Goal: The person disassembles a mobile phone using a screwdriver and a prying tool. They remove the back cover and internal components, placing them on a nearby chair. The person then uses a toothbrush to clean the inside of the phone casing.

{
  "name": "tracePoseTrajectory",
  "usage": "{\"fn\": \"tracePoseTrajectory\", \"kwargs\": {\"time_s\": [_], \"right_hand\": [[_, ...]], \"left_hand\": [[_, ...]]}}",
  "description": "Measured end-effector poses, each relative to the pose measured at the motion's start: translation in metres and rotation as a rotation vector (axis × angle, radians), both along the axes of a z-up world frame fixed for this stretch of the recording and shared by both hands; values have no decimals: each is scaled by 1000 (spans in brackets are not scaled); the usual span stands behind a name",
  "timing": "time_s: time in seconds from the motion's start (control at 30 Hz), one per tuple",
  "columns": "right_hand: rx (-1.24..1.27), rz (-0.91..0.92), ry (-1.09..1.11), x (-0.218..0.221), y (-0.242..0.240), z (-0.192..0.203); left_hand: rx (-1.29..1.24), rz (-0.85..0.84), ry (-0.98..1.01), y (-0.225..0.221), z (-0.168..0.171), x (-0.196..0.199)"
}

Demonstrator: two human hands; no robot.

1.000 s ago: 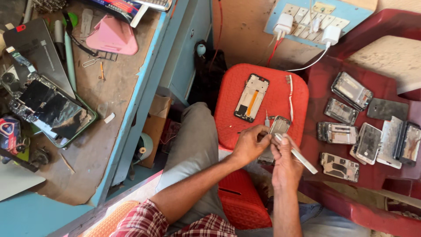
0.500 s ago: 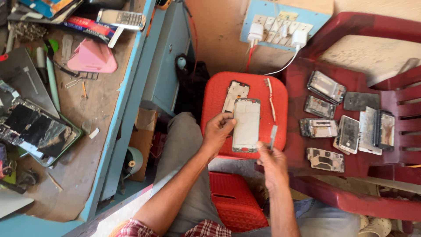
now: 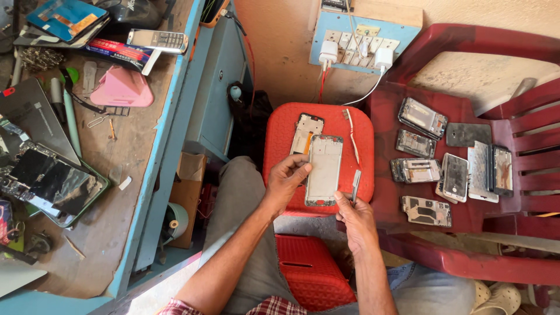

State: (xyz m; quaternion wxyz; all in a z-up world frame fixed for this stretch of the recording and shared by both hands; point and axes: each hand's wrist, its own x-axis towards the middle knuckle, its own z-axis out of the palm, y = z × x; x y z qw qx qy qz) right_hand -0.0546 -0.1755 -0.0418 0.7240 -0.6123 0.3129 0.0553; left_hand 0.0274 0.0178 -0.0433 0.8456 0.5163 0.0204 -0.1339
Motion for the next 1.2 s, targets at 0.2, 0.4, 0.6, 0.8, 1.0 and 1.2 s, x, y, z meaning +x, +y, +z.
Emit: {"fn": "tracePoseTrajectory", "kwargs": {"time_s": [0.2, 0.4, 0.6, 0.8, 1.0, 1.2], "right_hand": [[1, -28, 43, -1, -9, -5], [-758, 82, -27, 7, -33, -50], [-1159, 167, -214, 28, -36, -86], [-1365, 295, -280, 25, -31, -46], [-12, 32, 77, -8, -26, 6], [180, 85, -116, -45, -17, 35]], "left_hand": [[-13, 12, 11, 0, -9, 3], [-23, 32, -14, 3, -15, 8], [-78, 8, 16, 5, -11, 8], [-77, -16, 41, 4, -11, 10], [-72, 3, 93, -6, -14, 4], [-108, -132, 30, -25, 5, -17]]}}
